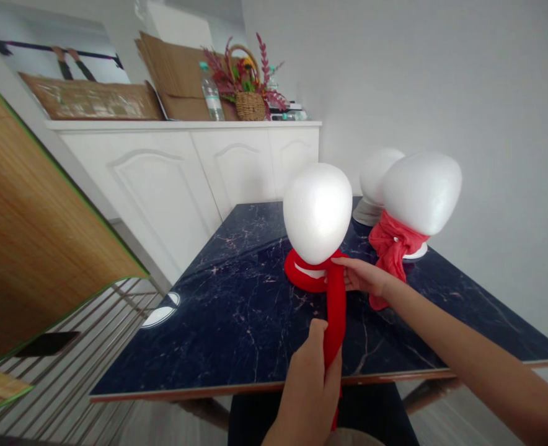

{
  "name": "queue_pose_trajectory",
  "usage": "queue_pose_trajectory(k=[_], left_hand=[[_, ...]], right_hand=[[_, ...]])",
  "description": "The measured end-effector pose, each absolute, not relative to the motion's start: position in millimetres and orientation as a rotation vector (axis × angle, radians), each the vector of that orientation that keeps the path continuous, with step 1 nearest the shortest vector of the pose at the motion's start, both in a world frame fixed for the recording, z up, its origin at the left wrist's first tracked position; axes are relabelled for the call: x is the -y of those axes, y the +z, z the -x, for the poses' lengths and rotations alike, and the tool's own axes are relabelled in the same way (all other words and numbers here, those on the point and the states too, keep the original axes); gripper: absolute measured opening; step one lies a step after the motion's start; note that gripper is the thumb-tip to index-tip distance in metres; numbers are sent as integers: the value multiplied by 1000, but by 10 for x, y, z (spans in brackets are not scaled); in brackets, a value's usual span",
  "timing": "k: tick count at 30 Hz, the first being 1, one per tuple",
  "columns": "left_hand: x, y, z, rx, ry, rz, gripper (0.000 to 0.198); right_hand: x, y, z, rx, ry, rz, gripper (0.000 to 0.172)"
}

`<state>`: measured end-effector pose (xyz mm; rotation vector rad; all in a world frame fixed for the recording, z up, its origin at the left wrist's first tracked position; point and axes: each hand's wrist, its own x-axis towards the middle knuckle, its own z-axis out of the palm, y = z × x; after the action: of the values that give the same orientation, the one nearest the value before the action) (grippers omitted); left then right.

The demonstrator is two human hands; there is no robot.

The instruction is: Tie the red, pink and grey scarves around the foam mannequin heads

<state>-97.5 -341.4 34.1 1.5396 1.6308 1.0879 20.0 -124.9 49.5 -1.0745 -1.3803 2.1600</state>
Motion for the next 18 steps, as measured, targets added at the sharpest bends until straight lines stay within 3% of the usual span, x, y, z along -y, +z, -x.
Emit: queue_pose_trajectory(k=[5,12,16,18], left_hand=[[3456,316,995,-1676,994,-1587,17],[3545,190,996,-1698,549,-1807,37],[3545,349,1172,-1827,423,-1940,40],[3447,482,1346,-1948,491,-1947,40]], right_hand=[[1148,490,-291,1629,1861,1115,31],[1177,434,-365,1668,1760,1142,30],[1143,489,-511,1985,1482,1257,44],[1130,531,-595,2039,1308,1270,40]])
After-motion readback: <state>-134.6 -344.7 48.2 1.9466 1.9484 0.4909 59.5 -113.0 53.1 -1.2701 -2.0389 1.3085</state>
